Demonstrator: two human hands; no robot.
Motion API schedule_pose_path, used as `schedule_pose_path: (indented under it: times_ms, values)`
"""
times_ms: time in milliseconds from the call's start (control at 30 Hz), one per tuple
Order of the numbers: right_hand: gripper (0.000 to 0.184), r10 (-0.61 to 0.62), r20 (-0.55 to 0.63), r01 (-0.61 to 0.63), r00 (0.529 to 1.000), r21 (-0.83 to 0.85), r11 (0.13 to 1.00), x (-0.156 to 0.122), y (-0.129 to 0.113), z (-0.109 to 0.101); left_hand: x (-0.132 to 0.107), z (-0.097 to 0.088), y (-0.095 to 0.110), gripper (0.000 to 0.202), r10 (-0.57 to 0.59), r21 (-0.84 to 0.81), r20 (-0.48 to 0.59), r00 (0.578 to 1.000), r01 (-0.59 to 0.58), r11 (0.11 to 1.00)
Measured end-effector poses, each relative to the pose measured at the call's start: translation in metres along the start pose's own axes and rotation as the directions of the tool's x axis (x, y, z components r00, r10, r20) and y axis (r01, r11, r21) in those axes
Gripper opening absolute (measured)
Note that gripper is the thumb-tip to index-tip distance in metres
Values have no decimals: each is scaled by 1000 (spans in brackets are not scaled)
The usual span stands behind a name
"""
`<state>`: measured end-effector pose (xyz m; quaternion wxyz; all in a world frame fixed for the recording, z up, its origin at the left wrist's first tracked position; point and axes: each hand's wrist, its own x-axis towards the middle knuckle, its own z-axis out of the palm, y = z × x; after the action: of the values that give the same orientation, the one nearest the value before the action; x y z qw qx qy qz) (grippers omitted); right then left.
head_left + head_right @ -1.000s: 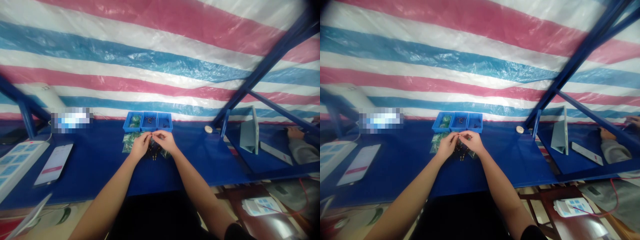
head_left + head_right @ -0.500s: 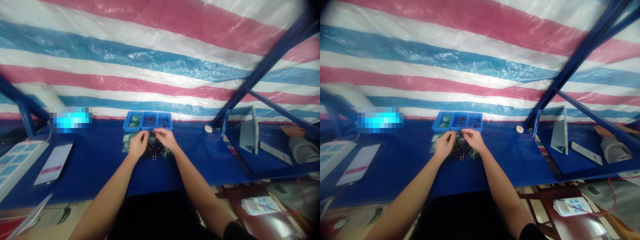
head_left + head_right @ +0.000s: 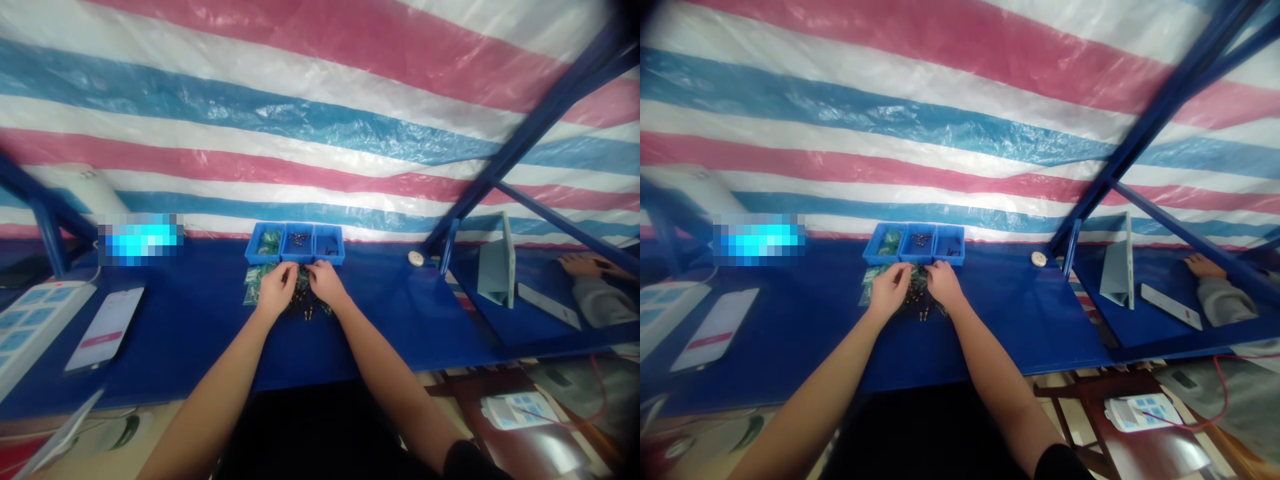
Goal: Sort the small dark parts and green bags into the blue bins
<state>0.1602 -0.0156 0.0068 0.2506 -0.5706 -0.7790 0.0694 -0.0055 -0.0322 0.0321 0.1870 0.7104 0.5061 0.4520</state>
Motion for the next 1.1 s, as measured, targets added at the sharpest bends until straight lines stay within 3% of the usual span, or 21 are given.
schedule_pose_path:
  times_ms: [133, 333, 600, 800, 933, 1100]
  values:
    - [32, 20, 16, -19, 1000, -9, 1000, 3, 0, 2, 0, 0, 0, 28, 0, -2, 5, 1000, 0, 1000]
    - [19, 45, -36, -41, 998, 104, 994, 5, 2, 5, 0, 0, -1, 28, 22, -11, 17, 1000, -22, 1000]
    - [27, 115, -84, -95, 990, 216, 972, 6, 3, 8, -1, 0, -2, 27, 11, -9, 17, 1000, -11, 1000]
    - [23, 153, -202, -66, 967, 384, 921, 4, -5, -1, 0, 0, -1, 26, 25, 0, 25, 999, -25, 1000]
    - [18, 266, -273, -44, 925, 617, 786, 3, -11, -12, 0, 3, -4, 26, 51, 17, 60, 997, -52, 998]
    - [15, 371, -60, -96, 927, 916, 389, 1, -12, -16, 0, 9, -10, 32, 109, 18, 108, 988, -112, 994]
